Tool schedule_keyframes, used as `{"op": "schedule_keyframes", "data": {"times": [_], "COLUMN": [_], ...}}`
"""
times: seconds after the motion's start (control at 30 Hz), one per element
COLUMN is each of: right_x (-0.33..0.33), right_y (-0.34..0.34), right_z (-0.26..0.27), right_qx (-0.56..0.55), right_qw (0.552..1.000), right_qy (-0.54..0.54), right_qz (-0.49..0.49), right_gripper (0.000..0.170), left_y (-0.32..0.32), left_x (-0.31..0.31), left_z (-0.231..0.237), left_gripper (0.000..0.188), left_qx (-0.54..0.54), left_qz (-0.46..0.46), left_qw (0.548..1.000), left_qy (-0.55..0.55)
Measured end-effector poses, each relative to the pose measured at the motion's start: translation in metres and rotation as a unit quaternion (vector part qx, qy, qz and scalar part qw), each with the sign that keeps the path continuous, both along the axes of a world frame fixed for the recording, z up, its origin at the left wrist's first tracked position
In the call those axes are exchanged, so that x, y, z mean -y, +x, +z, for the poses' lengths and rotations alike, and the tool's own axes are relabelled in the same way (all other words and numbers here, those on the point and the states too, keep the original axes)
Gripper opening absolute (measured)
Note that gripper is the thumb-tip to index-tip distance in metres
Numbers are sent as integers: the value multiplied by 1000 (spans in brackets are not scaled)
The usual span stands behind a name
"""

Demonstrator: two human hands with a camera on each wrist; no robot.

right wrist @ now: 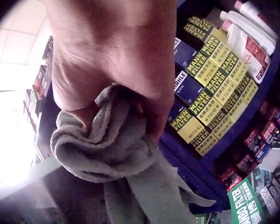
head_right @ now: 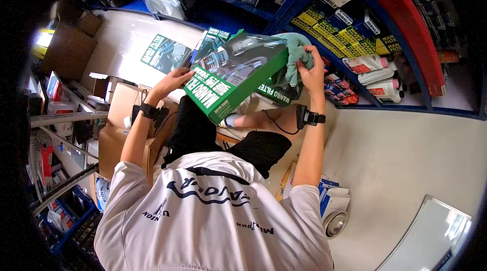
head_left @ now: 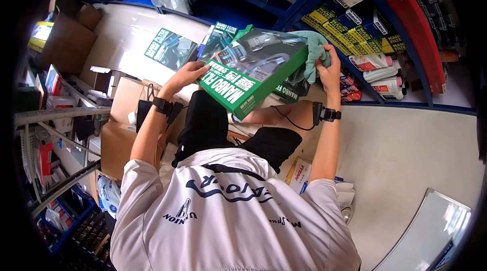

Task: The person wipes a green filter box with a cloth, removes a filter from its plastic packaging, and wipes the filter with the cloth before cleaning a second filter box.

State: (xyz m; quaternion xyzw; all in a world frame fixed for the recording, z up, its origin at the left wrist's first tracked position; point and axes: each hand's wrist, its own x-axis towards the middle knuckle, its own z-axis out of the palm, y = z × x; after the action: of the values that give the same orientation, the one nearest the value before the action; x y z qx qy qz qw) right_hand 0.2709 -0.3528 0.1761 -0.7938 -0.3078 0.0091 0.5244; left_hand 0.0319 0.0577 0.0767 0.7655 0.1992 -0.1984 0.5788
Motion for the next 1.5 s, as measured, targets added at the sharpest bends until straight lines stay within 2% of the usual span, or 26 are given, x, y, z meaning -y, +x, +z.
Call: {"op": "schedule_keyframes", "data": {"times": [0.07,0.1,0.17,0.2,0.27,0.3,0.33,0.4,0.43,0.47,0.67,0.8,0.87,0.9,0.93,1.0,1.03,1.07,1.13,1.17,1.2,1.23,1.3,1.4,1.43,1.5], "right_x": [2,2,2,0,-8,-14,-19,-33,-38,-42,-73,-83,-87,-90,-95,-104,-110,-114,-121,-125,-130,-136,-148,-165,-171,-187], "right_y": [3,3,7,7,7,7,5,-1,1,3,1,-15,-28,-34,-42,-59,-68,-75,-87,-93,-100,-108,-118,-122,-124,-130], "right_z": [-9,-13,-20,-23,-30,-33,-37,-45,-55,-64,-94,-80,-64,-55,-45,-30,-26,-27,-31,-35,-35,-33,-37,-53,-57,-61], "right_qx": [-66,-67,-89,-89,-87,-98,-99,-109,-114,-115,-8,37,127,141,141,211,212,211,197,255,254,251,235,252,250,235], "right_qw": [997,997,994,994,993,992,992,990,989,989,995,991,980,976,975,959,955,955,940,929,929,923,916,908,911,917], "right_qy": [48,47,58,59,79,82,83,94,91,92,-29,-69,-129,-155,-156,-187,-203,-205,-274,-258,-259,-277,-298,-297,-286,-268], "right_qz": [-4,-2,-2,-2,10,7,10,-8,-21,-20,-97,-106,-84,-67,-66,-39,-48,-48,47,74,75,97,127,154,161,179], "right_gripper": [34,34,36,36,36,36,36,35,35,35,36,36,36,49,49,61,73,73,73,69,69,65,57,57,57,57], "left_y": [-7,-11,-15,-17,-28,-33,-38,-53,-58,-65,-94,-99,-98,-97,-97,-99,-98,-97,-96,-97,-96,-96,-98,-94,-91,-88], "left_x": [0,3,10,8,-4,-9,-13,-15,-12,-14,3,10,13,13,12,11,11,11,13,15,16,17,17,21,24,21], "left_z": [2,4,10,3,-14,-14,-15,-22,-26,-41,-53,-56,-52,-52,-53,-54,-53,-51,-42,-37,-32,-29,-24,-13,0,-8], "left_gripper": [76,76,70,70,50,23,23,15,19,18,21,24,25,25,24,24,24,28,33,46,60,60,86,97,93,95], "left_qx": [34,32,40,40,84,90,90,129,142,151,154,172,178,179,196,227,226,212,197,186,175,173,168,211,197,191], "left_qz": [19,21,97,98,141,134,137,157,171,172,238,262,281,281,269,243,244,242,242,239,235,237,212,187,179,166], "left_qw": [996,996,992,992,956,944,944,911,890,898,899,898,895,895,901,911,911,918,924,932,940,940,946,943,951,956], "left_qy": [-78,-78,-69,-68,-245,-286,-285,-358,-397,-376,-334,-309,-296,-298,-280,-242,-243,-232,-222,-198,-174,-175,-176,-177,-156,-147]}}
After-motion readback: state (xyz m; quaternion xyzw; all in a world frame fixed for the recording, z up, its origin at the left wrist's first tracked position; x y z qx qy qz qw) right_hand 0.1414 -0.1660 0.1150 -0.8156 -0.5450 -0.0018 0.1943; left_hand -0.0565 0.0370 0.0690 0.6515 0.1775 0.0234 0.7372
